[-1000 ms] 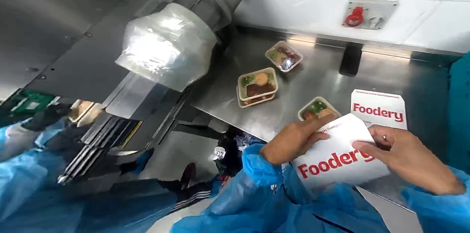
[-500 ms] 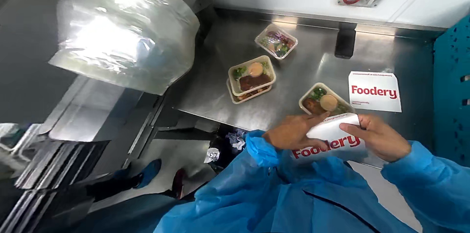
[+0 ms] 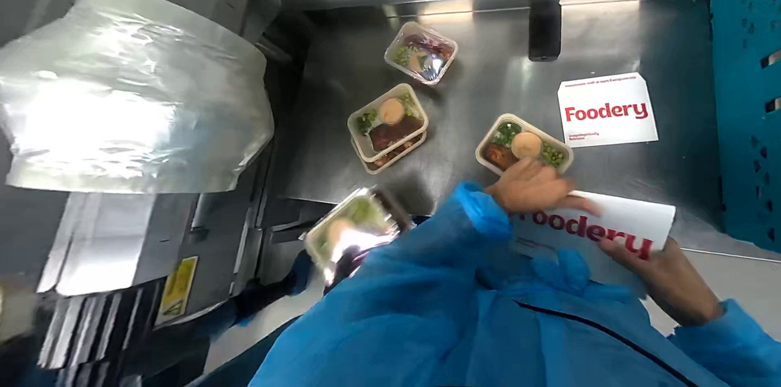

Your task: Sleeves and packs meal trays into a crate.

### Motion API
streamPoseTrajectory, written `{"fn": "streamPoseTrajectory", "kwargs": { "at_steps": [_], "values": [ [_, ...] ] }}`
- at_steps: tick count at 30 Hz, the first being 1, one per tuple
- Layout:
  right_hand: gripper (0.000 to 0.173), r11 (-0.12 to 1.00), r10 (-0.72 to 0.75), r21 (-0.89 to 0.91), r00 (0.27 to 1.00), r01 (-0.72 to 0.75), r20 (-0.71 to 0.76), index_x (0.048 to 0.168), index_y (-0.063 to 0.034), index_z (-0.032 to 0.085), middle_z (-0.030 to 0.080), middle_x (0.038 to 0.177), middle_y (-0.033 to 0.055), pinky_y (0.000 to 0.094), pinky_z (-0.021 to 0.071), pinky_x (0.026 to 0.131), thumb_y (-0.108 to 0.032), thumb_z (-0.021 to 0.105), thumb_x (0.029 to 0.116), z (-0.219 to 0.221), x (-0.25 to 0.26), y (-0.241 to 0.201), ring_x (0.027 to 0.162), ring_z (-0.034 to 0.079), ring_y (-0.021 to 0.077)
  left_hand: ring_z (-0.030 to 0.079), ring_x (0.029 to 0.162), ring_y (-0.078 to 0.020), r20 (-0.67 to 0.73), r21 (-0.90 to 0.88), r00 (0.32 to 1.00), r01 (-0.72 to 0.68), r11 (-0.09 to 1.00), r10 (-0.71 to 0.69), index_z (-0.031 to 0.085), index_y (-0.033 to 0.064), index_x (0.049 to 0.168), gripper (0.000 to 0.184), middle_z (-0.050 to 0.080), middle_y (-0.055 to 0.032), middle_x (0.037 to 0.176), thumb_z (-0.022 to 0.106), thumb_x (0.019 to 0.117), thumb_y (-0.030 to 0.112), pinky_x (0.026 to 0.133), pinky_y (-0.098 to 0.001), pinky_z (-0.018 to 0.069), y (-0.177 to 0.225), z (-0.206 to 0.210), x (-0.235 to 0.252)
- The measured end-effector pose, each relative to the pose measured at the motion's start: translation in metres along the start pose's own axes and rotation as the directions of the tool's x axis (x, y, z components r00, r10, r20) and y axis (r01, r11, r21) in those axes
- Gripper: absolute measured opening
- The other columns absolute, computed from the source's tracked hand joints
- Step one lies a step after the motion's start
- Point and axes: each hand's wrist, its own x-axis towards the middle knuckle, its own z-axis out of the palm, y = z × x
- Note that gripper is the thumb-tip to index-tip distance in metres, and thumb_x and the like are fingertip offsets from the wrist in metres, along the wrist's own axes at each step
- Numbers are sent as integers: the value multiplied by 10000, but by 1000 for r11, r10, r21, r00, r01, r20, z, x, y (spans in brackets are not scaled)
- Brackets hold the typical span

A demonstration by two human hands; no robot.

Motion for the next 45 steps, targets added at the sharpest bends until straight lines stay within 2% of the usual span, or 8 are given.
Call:
{"fn": "streamPoseTrajectory", "kwargs": {
  "at_steps": [6, 10, 14, 20, 24, 30, 36, 45],
  "values": [
    [382, 902, 353, 355, 895, -248, -272, 1292, -34, 553, 709, 1000, 33, 309, 621, 736, -196, 679, 970, -42, 28, 60, 838, 708, 97, 536, 1314, -465, 168, -175, 536, 842, 511, -827, 553, -64, 1375, 841, 542, -313, 1404, 580, 951, 662, 1058, -643, 458, -112, 0, 22],
    [386, 842, 514, 351, 806, -409, -294, 1250, -27, 586, 677, 987, 81, 358, 585, 743, -313, 648, 1000, -37, 54, 77, 835, 670, 134, 627, 1184, -433, 437, -232, 603, 792, 565, -667, 552, -84, 1328, 690, 638, -305, 1244, 735, 938, 454, 1042, -617, 475, -134, 29, 23],
    [750, 913, 406, 152, 804, -379, -435, 1478, 69, 351, 522, 1379, 333, 572, 445, 1043, -253, 757, 937, -53, 75, 98, 1233, 560, 407, 702, 987, -286, 263, -739, 727, 575, 351, -635, 596, -75, 1259, 417, 696, -233, 1091, 646, 1020, 264, 930, -485, 572, -109, 52, 2],
    [261, 757, 266, 639, 957, -134, -114, 1202, -110, 584, 745, 951, 29, 370, 641, 723, -208, 599, 960, -76, 47, 76, 818, 738, 150, 711, 911, -213, 100, -969, 570, 240, 50, -815, 474, 37, 1367, 392, 692, -141, 1066, 522, 1075, 294, 810, -416, 617, -50, 57, -27],
    [181, 860, 85, 510, 980, 19, -181, 1086, -132, 671, 760, 897, -10, 307, 638, 723, -216, 622, 933, -95, 38, 39, 779, 734, 94, 685, 1081, -220, 41, -996, 546, 86, 7, -837, 392, 142, 1504, 473, 655, -115, 1255, 477, 1091, 358, 913, -446, 594, -34, 22, -44],
    [263, 936, 32, 350, 981, 38, -192, 1034, -133, 626, 756, 797, -62, 213, 620, 641, -39, 381, 1013, -90, 10, -31, 682, 715, 21, 714, 815, -141, -38, -993, 529, -113, -26, -848, 562, 103, 1260, 311, 707, -52, 948, 449, 1100, 344, 735, -345, 627, -29, -14, -67],
    [294, 863, 131, 504, 959, 13, -250, 1029, -183, 680, 744, 796, -38, 241, 606, 579, -249, 396, 1061, -36, 11, -62, 666, 703, 39, 732, 793, -113, -29, -999, 715, -41, 0, -699, 652, 157, 1235, 307, 748, -25, 956, 569, 1041, 380, 709, -308, 637, -6, -19, -99],
    [388, 762, -92, 612, 971, 210, -220, 1018, -331, 727, 761, 923, -87, 277, 625, 724, -675, 581, 915, -45, -14, -40, 847, 718, 22, 742, 939, -138, 63, -988, 683, -63, -144, -728, 605, 98, 1294, 444, 758, -47, 1044, 536, 1033, 452, 821, -360, 638, 29, -6, -101]
  ]
}}
